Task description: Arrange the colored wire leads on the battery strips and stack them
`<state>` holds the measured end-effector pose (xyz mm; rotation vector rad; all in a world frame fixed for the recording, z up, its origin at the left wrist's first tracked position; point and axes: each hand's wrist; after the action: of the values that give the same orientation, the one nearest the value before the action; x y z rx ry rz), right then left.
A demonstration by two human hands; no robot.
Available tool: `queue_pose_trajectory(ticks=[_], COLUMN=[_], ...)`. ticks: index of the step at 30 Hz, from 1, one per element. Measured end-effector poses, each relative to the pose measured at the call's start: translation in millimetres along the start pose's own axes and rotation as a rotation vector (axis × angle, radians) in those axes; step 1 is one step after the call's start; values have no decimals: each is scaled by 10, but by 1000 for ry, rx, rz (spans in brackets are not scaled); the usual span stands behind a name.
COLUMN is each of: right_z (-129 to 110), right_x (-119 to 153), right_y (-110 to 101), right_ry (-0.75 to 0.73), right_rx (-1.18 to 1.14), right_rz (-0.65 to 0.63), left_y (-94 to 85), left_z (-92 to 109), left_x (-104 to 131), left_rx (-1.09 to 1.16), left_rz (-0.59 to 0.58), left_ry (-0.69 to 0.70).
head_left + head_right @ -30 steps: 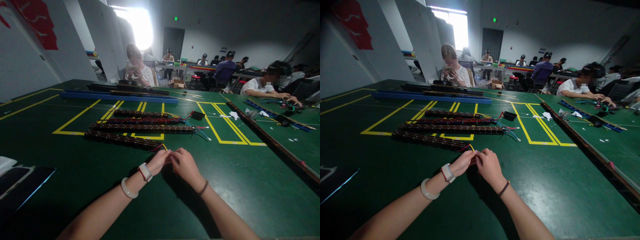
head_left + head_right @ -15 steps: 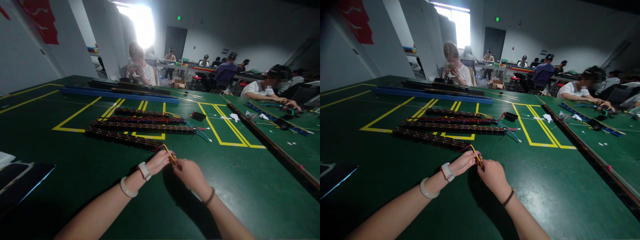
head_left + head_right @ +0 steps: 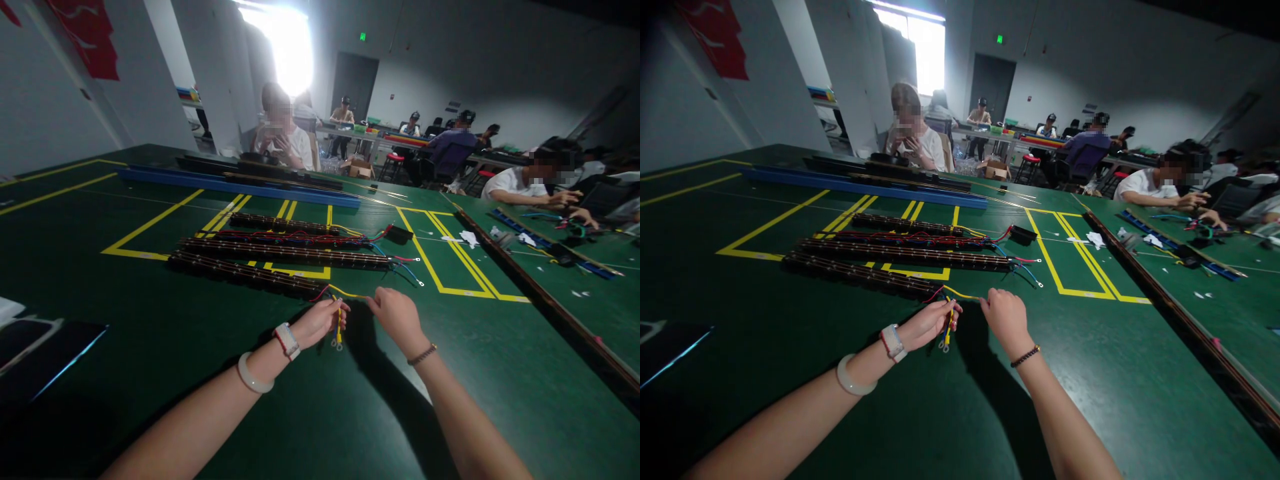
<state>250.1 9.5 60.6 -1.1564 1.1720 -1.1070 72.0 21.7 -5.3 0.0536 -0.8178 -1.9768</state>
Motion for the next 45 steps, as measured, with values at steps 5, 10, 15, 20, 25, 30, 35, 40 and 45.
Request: queue_pose_trajectory(ticks=[5, 10, 15, 20, 25, 30, 35, 40, 45], right_z=[-2, 9, 99, 21, -163, -223, -188, -243, -529], right_x=[-180, -189, -48, 87, 105, 39, -39, -156, -403], right_y=[228, 380, 381, 293, 265, 227, 190, 112, 75], right_ry=[49, 35, -80, -484, -708, -748, -768, -668, -568], right_rx=[20, 16, -38, -269, -257, -202, -274, -585, -535], right_rz=[-86, -58, 227, 265, 194, 83, 67, 136, 244], left_y=[-66, -57, -22, 14, -2, 21, 1, -59, -49], left_z=[3, 5, -1, 11, 38, 44, 29, 21, -8], left_x=[-17, -19, -27, -16, -26, -20, -8, -4, -13], left_rx=[16, 33, 92, 172, 269, 283, 295, 313, 189], left_rz=[-25, -28, -93, -67, -40, -19, -9, -96, -78], left_ry=[-29, -26, -5, 5, -66, -68, -64, -52, -32])
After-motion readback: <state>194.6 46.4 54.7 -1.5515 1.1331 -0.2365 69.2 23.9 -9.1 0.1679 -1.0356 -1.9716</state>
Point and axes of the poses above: each hand's wrist, its own x-axis away from the middle knuckle, its own y-axis out of the palm, z = x × y, and after that the axes turned 2 degrees about -x, right-handed
